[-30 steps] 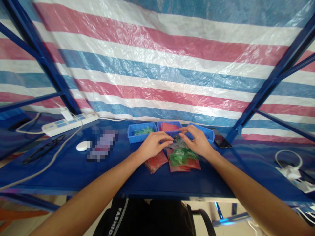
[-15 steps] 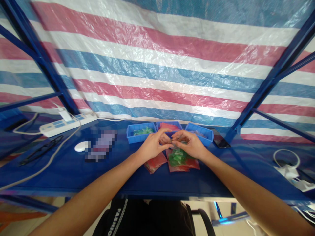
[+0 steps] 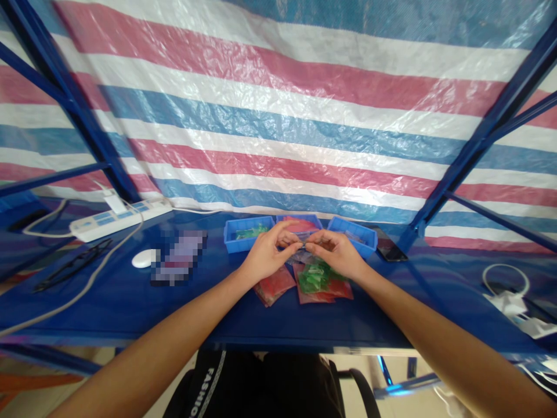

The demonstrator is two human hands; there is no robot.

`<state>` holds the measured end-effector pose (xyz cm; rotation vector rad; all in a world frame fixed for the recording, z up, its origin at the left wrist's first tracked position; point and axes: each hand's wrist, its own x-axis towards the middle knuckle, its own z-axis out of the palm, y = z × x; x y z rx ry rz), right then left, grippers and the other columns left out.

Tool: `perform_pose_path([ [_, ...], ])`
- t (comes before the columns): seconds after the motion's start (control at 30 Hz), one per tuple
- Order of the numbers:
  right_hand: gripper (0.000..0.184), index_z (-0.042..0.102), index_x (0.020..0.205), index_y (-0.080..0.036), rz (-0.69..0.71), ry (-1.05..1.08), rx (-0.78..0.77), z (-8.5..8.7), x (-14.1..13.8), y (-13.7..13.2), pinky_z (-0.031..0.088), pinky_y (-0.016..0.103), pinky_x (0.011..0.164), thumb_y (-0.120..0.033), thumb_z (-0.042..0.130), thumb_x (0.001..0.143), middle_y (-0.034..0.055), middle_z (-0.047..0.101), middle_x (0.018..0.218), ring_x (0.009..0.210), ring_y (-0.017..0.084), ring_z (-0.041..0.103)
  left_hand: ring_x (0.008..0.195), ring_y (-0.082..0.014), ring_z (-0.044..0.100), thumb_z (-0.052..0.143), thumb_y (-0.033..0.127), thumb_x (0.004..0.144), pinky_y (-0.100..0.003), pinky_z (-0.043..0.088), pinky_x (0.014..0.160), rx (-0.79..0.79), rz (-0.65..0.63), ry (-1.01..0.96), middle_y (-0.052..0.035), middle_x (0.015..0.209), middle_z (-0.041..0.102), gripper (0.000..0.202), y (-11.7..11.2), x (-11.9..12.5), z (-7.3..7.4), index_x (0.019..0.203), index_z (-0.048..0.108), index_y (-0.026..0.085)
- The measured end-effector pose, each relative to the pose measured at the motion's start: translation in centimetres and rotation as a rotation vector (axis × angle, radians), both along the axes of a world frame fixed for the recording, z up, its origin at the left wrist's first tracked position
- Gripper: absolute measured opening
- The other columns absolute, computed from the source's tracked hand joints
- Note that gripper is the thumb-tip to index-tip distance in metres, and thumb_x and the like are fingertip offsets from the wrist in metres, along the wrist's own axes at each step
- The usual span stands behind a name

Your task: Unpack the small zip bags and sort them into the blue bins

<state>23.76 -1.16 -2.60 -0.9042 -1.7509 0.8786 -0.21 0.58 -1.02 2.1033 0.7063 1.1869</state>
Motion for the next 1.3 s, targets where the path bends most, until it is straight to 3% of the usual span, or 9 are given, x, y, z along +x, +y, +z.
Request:
perform_pose_path([
  [0.23,0.032,0.077,0.099,-0.02,-0.006,-0.055,0.04,0.5,-0.1,-0.2,0.056,0.032,0.079,-0.052,0.074,0.095,0.004,0.079,0.095,0.082,0.019,0.07,0.094,-0.0239,0.08,0.074,0.042,0.097,-0.035,0.064,0.088,-0.004,0.084,-0.04,-0.0053,0.106,0.081,0.037,-0.3,0.1,0.3,0.127,0.069,0.022],
  [0.5,0.02,0.077,0.105,-0.023,-0.212,-0.297,0.291,1.2,0.9,-0.4,0.057,0.035,0.081,-0.038,0.066,0.101,0.0058,0.08,0.1,0.09,0.023,0.074,0.097,-0.022,0.074,0.065,0.04,0.103,-0.031,0.061,0.08,0.187,0.206,0.063,-0.0058,0.11,0.077,0.026,-0.3,-0.3,1.0,0.122,0.075,0.025],
  [0.83,0.013,0.075,0.109,-0.022,-0.102,-0.482,0.413,0.4,0.6,-0.1,0.055,0.041,0.096,-0.027,0.067,0.101,0.0076,0.079,0.108,0.102,0.025,0.072,0.099,-0.0224,0.073,0.057,0.032,0.106,-0.033,0.059,0.087,0.274,0.286,0.18,-0.0065,0.111,0.076,0.026,0.1,-0.9,1.3,0.124,0.073,0.023],
  [0.97,0.016,0.075,0.114,-0.022,-0.104,-0.513,0.427,0.4,0.7,-0.2,0.056,0.043,0.099,-0.027,0.065,0.103,0.0085,0.079,0.111,0.106,0.026,0.072,0.102,-0.0241,0.074,0.053,0.032,0.107,-0.034,0.057,0.092,0.35,0.329,0.367,-0.0077,0.111,0.077,0.026,0.5,-1.9,1.5,0.118,0.074,0.023],
  [1.17,0.025,0.073,0.126,-0.023,-0.045,-0.571,0.433,0.5,0.7,-0.2,0.055,0.045,0.104,-0.026,0.058,0.107,0.0093,0.079,0.119,0.114,0.026,0.07,0.083,-0.0301,0.077,0.052,0.037,0.105,-0.037,0.054,0.076,0.331,0.493,0.792,-0.0085,0.094,0.08,0.027,0.1,-2.5,1.3,0.117,0.074,0.027],
  [1.3,0.027,0.075,0.126,-0.023,0.02,-0.596,0.441,0.5,0.4,-0.2,0.056,0.044,0.104,-0.022,0.056,0.107,0.0095,0.079,0.118,0.115,0.026,0.071,0.086,-0.0289,0.078,0.056,0.031,0.102,-0.035,0.055,0.079,0.271,0.43,0.769,-0.0082,0.095,0.08,0.026,-0.4,-1.7,0.9,0.123,0.069,0.025],
])
